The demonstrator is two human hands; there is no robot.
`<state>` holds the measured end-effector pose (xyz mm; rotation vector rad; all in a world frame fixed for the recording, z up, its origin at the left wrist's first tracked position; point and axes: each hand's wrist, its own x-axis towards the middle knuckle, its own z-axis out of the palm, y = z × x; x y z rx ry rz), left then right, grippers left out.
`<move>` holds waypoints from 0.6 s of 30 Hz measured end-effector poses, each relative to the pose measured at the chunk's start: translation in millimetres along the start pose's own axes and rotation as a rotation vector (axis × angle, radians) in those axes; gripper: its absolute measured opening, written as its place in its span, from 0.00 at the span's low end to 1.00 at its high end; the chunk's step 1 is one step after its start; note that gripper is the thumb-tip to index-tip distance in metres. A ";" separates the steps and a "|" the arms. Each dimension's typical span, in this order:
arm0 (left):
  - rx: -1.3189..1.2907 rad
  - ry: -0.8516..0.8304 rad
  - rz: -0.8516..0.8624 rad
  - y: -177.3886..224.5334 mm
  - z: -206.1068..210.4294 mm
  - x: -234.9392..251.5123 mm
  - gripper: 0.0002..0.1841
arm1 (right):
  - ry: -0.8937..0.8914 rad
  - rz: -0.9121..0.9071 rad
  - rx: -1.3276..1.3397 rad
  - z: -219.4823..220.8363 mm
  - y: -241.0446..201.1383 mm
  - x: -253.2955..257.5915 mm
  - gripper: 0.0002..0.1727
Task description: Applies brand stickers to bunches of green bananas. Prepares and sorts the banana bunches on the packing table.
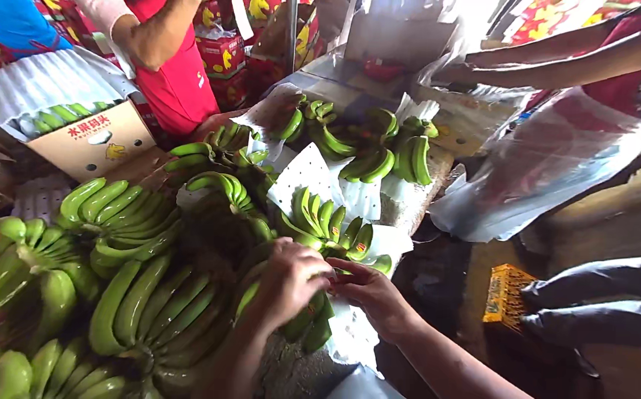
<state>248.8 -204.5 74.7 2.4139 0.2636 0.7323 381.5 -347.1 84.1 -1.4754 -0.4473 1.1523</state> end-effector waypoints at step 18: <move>0.198 0.325 0.232 -7.2 37.9 -43.0 0.07 | 0.042 0.002 0.183 15.1 14.9 -2.3 0.35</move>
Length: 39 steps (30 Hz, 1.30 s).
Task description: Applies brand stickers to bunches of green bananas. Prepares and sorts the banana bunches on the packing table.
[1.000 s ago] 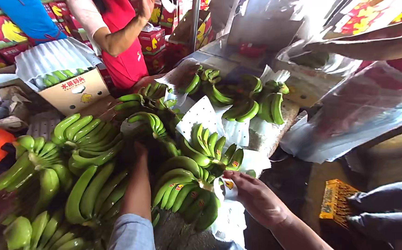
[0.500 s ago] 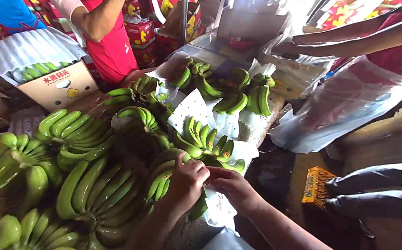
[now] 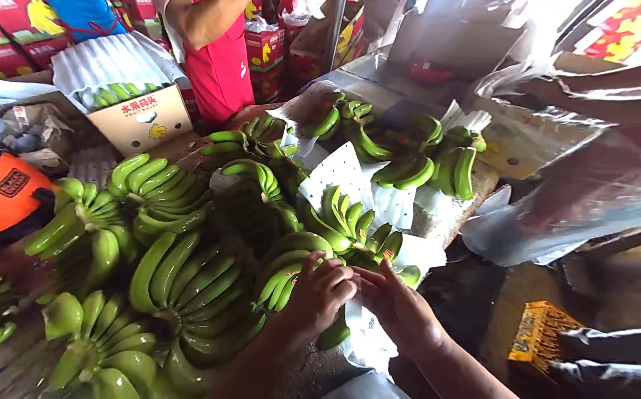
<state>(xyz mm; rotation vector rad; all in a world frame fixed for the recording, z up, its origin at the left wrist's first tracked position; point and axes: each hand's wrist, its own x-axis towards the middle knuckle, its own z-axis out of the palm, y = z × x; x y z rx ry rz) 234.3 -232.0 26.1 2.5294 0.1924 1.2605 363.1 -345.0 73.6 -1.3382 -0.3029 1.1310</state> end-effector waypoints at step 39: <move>0.020 -0.211 -0.146 14.4 0.6 21.1 0.02 | -0.177 -0.236 -0.644 -9.8 1.1 -14.1 0.30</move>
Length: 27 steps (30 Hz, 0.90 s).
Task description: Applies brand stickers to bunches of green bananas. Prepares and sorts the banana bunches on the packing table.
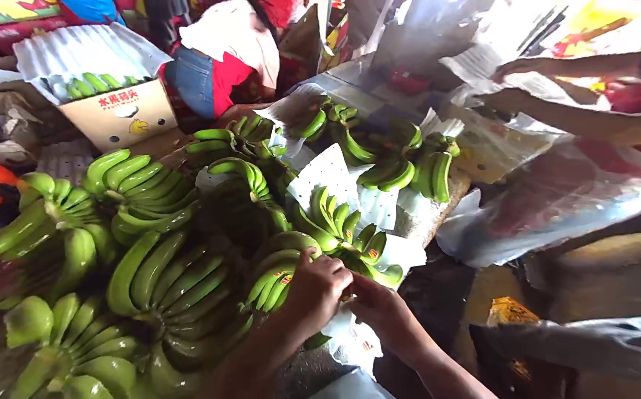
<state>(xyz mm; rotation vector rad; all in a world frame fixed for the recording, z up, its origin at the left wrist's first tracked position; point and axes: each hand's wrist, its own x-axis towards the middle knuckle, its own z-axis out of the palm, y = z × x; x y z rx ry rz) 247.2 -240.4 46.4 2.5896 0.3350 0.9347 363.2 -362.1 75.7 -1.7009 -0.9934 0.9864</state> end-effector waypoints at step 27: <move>-0.148 0.275 -0.075 -12.0 11.7 -49.8 0.04 | -0.138 0.016 0.057 12.4 3.2 -12.7 0.59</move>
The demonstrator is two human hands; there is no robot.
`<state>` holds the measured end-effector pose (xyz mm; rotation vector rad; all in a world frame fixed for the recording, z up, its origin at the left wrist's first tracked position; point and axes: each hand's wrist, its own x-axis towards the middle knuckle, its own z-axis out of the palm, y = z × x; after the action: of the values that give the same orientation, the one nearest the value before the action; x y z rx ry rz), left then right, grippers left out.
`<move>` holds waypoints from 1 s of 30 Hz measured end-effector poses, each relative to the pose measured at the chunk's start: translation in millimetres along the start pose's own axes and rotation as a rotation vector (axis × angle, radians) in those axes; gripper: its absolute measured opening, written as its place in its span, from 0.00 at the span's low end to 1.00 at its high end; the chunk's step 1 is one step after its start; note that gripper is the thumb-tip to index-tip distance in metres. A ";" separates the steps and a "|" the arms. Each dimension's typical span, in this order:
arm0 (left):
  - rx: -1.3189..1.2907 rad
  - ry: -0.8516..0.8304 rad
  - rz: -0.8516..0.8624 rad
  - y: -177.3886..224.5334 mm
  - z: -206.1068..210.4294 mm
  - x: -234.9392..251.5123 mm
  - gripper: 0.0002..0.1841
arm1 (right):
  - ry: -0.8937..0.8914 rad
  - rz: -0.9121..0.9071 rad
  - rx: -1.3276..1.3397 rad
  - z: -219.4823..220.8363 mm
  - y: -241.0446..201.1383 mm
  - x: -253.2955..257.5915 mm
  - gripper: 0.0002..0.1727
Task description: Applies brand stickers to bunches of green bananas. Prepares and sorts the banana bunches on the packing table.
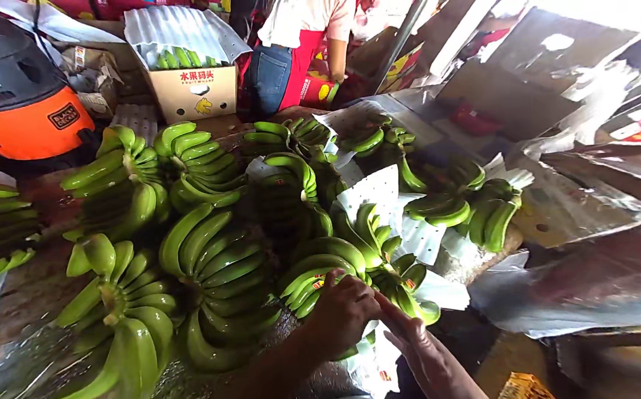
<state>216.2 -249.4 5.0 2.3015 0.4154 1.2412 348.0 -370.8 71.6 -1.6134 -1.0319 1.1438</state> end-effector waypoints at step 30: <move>-0.524 0.214 -1.630 -139.0 -38.8 39.0 0.18 | 0.172 0.195 0.709 -49.8 14.0 1.8 0.18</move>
<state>199.8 -104.2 -26.4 0.7672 1.4042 0.5305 398.2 -382.2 67.2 -1.2160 -0.2944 1.2833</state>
